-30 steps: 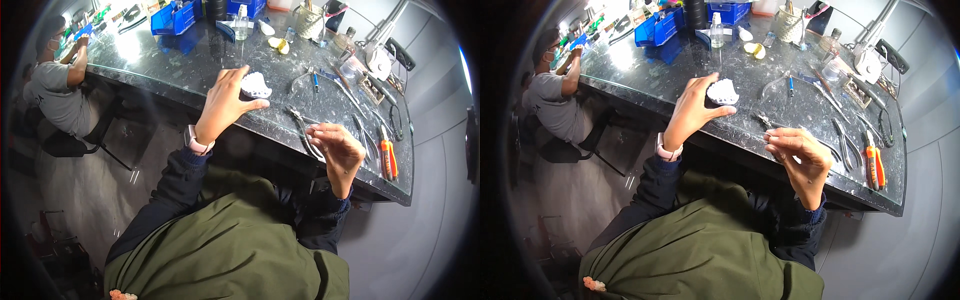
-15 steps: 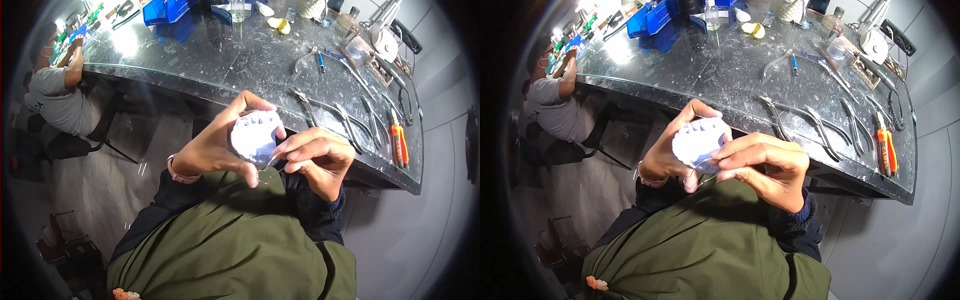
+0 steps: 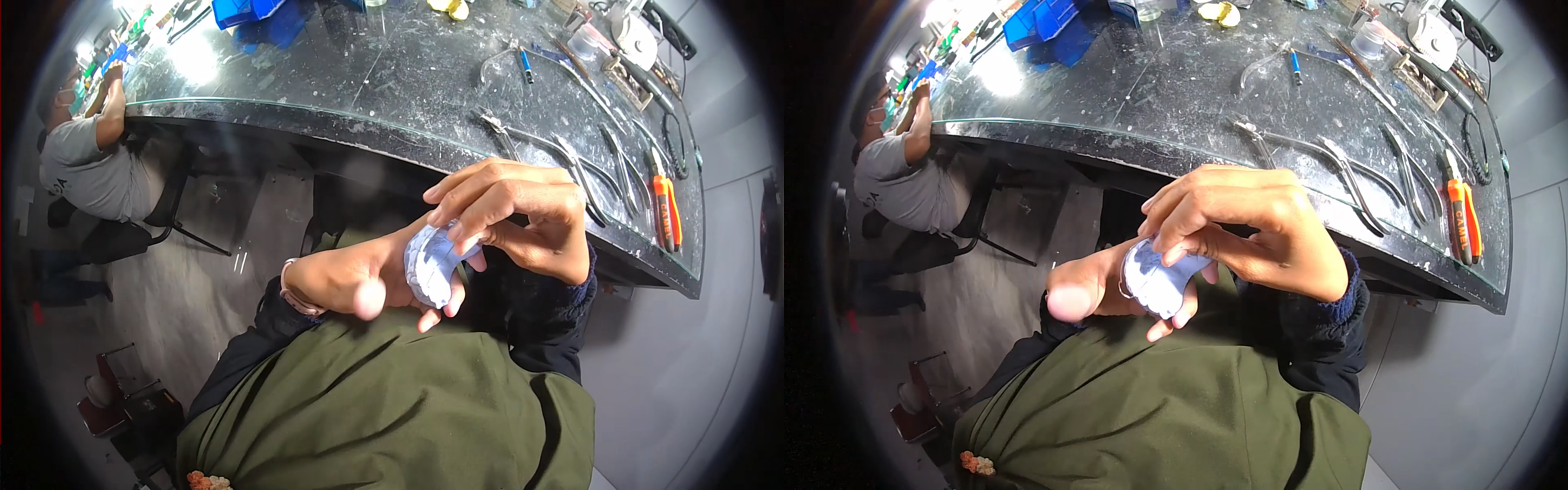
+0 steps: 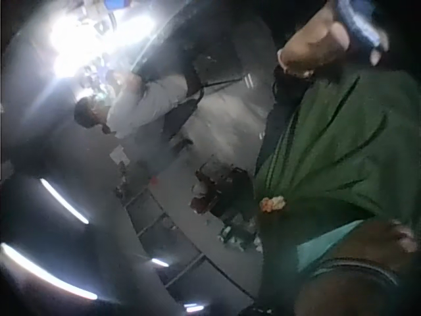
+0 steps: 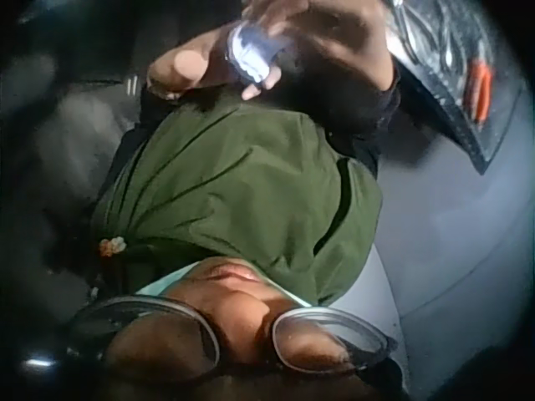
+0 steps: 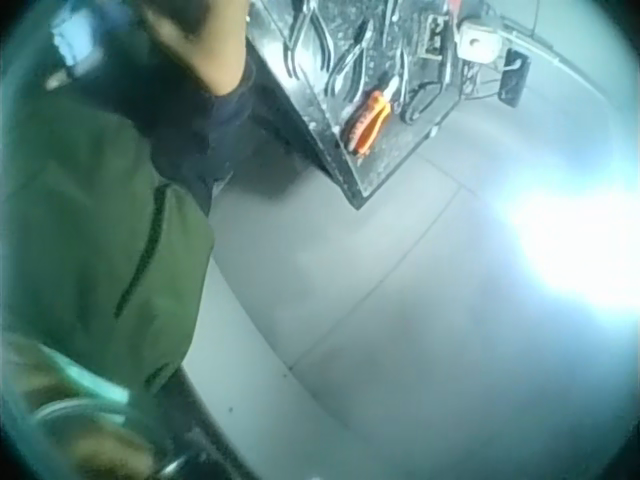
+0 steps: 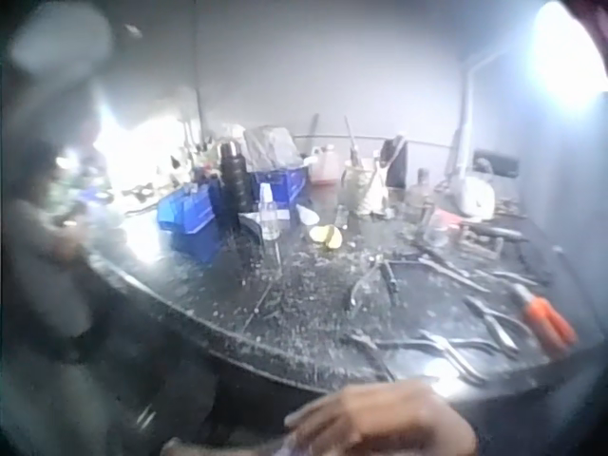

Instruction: The person holds a thin metal wire and a dental cast, using pliers to bend and shape the wire, and places it against the cast.

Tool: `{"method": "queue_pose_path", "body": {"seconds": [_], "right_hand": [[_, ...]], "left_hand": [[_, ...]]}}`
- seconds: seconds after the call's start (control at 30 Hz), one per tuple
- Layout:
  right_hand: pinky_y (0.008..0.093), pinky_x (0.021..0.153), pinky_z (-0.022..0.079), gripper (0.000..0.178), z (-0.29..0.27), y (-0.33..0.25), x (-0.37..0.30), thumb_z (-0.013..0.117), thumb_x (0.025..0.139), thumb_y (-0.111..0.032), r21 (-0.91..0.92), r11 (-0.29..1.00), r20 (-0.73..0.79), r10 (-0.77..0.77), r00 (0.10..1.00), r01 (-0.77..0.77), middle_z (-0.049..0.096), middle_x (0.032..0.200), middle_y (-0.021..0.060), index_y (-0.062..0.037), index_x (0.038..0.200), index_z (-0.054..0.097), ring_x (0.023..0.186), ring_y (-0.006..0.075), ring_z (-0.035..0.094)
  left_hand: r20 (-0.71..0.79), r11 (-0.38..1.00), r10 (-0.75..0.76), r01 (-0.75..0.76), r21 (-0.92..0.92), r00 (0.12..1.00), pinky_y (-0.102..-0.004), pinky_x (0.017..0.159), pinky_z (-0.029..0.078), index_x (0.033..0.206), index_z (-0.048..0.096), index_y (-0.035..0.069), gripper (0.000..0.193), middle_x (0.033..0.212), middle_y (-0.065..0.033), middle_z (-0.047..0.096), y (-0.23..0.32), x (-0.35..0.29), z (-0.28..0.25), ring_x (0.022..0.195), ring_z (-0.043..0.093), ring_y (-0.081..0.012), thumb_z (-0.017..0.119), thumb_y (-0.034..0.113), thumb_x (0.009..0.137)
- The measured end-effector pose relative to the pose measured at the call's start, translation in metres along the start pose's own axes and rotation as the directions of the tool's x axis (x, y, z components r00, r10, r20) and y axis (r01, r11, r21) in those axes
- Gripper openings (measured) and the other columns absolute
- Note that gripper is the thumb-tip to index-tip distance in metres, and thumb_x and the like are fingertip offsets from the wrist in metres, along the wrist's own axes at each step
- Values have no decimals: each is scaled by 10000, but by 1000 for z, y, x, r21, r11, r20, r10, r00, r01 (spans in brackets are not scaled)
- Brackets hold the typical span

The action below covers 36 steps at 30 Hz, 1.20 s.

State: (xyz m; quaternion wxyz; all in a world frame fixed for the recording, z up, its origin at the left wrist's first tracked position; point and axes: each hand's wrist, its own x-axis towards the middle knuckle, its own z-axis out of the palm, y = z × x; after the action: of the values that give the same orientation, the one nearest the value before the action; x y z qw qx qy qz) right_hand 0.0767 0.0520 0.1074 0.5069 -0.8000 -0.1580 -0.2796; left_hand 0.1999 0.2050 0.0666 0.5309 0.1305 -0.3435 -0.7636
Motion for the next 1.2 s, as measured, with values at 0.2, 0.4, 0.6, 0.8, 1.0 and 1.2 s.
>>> {"method": "queue_pose_path", "body": {"seconds": [0.2,0.4,0.6,0.8,1.0,1.2], "right_hand": [[314,689,498,130,-4,-4,3,647,697,46,-38,999,40,-31,999,33,641,813,85,-11,806,605,809,245,637],[288,649,505,196,-3,-14,5,663,729,4,-74,995,43,66,997,-62,631,901,98,-9,911,590,787,232,630],[319,701,516,301,-3,-22,2,730,650,33,-187,978,-10,88,996,-89,658,877,146,18,921,600,847,279,648],[377,727,514,397,13,-6,-3,765,608,20,-326,913,-318,-350,881,245,650,880,139,40,960,583,817,290,642],[338,615,540,676,47,-9,-23,802,581,32,-308,926,-370,-328,869,218,621,843,207,-24,1097,370,783,293,640],[291,534,523,822,52,-11,-18,795,600,22,-323,932,-353,-280,893,165,627,830,223,-65,1179,218,763,270,649]], "left_hand": [[-51,998,-42,40,-39,998,-320,674,471,1286,276,9,609,1018,-122,516,0,1,2,862,539,-185,226,509,942],[-206,996,6,12,83,978,-304,566,494,1375,140,-27,743,1056,-211,508,1,4,11,793,574,-239,364,488,889],[-169,995,-14,30,95,986,-314,598,476,1368,170,-17,737,1031,-203,529,2,6,10,795,571,-230,330,520,888],[-351,938,269,-162,305,897,-335,696,470,1351,206,-21,736,1218,-170,416,-1,9,21,933,542,-216,340,528,880],[-395,790,526,-261,554,753,-308,759,421,1384,144,-30,814,1213,-181,400,5,20,31,911,515,-191,359,551,855],[-389,754,562,-259,604,730,-297,652,436,1390,143,-13,793,1218,-197,374,5,19,33,803,527,-208,334,547,862]]}}
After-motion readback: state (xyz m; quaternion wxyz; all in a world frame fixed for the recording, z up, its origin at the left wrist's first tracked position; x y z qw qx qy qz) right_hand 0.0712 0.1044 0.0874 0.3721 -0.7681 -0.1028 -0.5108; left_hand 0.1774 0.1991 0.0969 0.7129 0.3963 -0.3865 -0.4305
